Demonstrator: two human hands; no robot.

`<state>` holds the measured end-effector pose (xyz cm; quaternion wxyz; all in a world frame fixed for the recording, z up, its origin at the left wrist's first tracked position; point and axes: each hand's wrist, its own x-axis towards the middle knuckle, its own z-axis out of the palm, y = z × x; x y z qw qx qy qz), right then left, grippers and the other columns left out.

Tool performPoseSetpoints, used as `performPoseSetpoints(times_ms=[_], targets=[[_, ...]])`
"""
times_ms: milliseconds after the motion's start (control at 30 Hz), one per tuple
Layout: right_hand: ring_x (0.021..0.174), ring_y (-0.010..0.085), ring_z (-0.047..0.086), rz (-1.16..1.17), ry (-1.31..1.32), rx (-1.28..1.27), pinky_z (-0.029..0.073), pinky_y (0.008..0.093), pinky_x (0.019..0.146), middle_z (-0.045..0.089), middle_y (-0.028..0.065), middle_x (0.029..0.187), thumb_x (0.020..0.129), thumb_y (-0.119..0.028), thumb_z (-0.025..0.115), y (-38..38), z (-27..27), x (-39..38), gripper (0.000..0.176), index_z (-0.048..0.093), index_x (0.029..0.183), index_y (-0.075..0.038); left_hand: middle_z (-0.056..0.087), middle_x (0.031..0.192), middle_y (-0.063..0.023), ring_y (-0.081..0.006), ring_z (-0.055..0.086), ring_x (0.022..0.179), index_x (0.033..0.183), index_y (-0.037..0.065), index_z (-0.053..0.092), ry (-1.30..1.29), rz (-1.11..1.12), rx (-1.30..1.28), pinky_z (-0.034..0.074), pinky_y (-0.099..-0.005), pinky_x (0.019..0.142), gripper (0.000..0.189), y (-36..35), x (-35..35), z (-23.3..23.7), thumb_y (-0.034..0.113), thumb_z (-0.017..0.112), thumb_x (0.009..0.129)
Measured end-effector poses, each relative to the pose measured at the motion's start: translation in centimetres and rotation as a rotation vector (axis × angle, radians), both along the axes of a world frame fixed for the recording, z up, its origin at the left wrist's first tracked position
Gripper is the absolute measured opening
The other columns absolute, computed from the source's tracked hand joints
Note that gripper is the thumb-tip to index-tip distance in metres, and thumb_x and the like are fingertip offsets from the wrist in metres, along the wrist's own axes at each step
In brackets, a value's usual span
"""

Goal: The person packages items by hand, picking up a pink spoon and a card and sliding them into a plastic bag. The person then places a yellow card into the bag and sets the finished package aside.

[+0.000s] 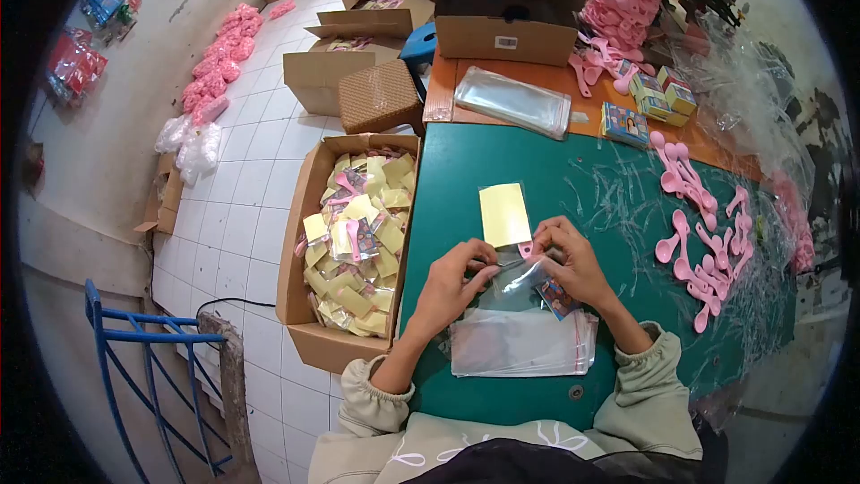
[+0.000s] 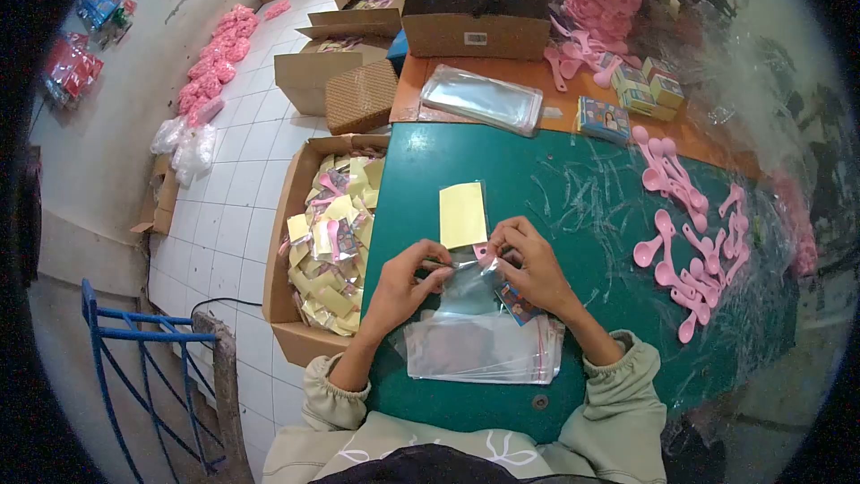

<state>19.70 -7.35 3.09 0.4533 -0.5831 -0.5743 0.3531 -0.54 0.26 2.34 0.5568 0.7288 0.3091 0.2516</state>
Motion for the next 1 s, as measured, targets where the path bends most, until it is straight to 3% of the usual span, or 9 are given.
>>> performPoseSetpoints(times_ms=[67, 167, 300, 400, 600, 867, 1000], targets=[[0.078, 0.0099, 0.056, -0.004, 0.118, 0.004, 0.049, 0.0244, 0.067, 0.052, 0.0054, 0.094, 0.080, -0.004, 0.064, 0.0, -1.2, 0.3, 0.009, 0.056, 0.085, -0.001, 0.059, 0.090, -0.0057, -0.0106, 0.061, 0.078, 0.095, -0.002, 0.055, -0.020, 0.060, -0.003, 0.053, -0.0224, 0.061, 0.015, 0.1, 0.2, -0.2, 0.004, 0.062, 0.083], [0.076, 0.0094, 0.058, -0.023, 0.385, -0.195, 0.050, 0.0235, 0.068, 0.058, 0.0049, 0.086, 0.083, -0.006, 0.063, 0.0, -1.5, 0.5, 0.010, 0.056, 0.085, 0.000, 0.060, 0.088, -0.0048, -0.0096, 0.061, 0.078, 0.091, -0.002, 0.058, -0.015, 0.085, -0.027, 0.053, -0.0220, 0.061, 0.014, 0.1, 0.3, -0.8, 0.005, 0.065, 0.082], [0.071, 0.0099, 0.061, -0.109, 0.375, -0.245, 0.051, 0.0231, 0.065, 0.063, 0.0064, 0.078, 0.084, -0.006, 0.062, 0.1, -0.8, 0.0, 0.011, 0.055, 0.085, 0.002, 0.063, 0.083, -0.0045, -0.0088, 0.061, 0.075, 0.090, -0.002, 0.060, 0.041, 0.152, 0.046, 0.053, -0.0225, 0.063, 0.015, -0.1, 0.2, -1.0, 0.007, 0.067, 0.081], [0.069, 0.0102, 0.062, -0.154, 0.362, -0.234, 0.051, 0.0229, 0.063, 0.063, 0.0074, 0.076, 0.084, -0.005, 0.062, 0.3, -1.1, -0.2, 0.011, 0.054, 0.085, 0.002, 0.062, 0.081, -0.0072, -0.0122, 0.063, 0.072, 0.086, -0.003, 0.062, 0.071, 0.166, -0.066, 0.054, -0.0247, 0.061, 0.014, -0.2, 0.4, -1.1, 0.008, 0.068, 0.079], [0.067, 0.0100, 0.062, -0.236, 0.343, -0.206, 0.051, 0.0219, 0.058, 0.063, 0.0075, 0.074, 0.083, -0.002, 0.063, 0.5, -1.4, -0.4, 0.011, 0.052, 0.084, 0.001, 0.063, 0.077, -0.0080, -0.0106, 0.062, 0.065, 0.083, -0.004, 0.061, 0.059, 0.200, -0.134, 0.053, -0.0234, 0.060, 0.016, -0.4, 0.6, -1.2, 0.010, 0.068, 0.080], [0.064, 0.0081, 0.061, -0.227, 0.299, -0.157, 0.051, 0.0213, 0.057, 0.061, 0.0052, 0.074, 0.082, 0.000, 0.062, 0.5, -1.6, -0.9, 0.012, 0.051, 0.083, -0.001, 0.062, 0.088, -0.0054, -0.0089, 0.061, 0.079, 0.093, 0.000, 0.053, -0.052, 0.229, -0.246, 0.053, -0.0226, 0.059, 0.017, -0.6, 0.8, -1.1, 0.007, 0.065, 0.082], [0.066, 0.0077, 0.060, -0.226, 0.227, -0.144, 0.050, 0.0214, 0.058, 0.061, 0.0037, 0.074, 0.083, -0.001, 0.061, 0.4, -1.3, -1.2, 0.016, 0.057, 0.098, -0.001, 0.059, 0.091, -0.0031, -0.0078, 0.059, 0.083, 0.098, 0.002, 0.054, -0.013, 0.186, -0.274, 0.050, -0.0213, 0.060, 0.018, -0.7, 0.7, -1.0, 0.007, 0.064, 0.084]])
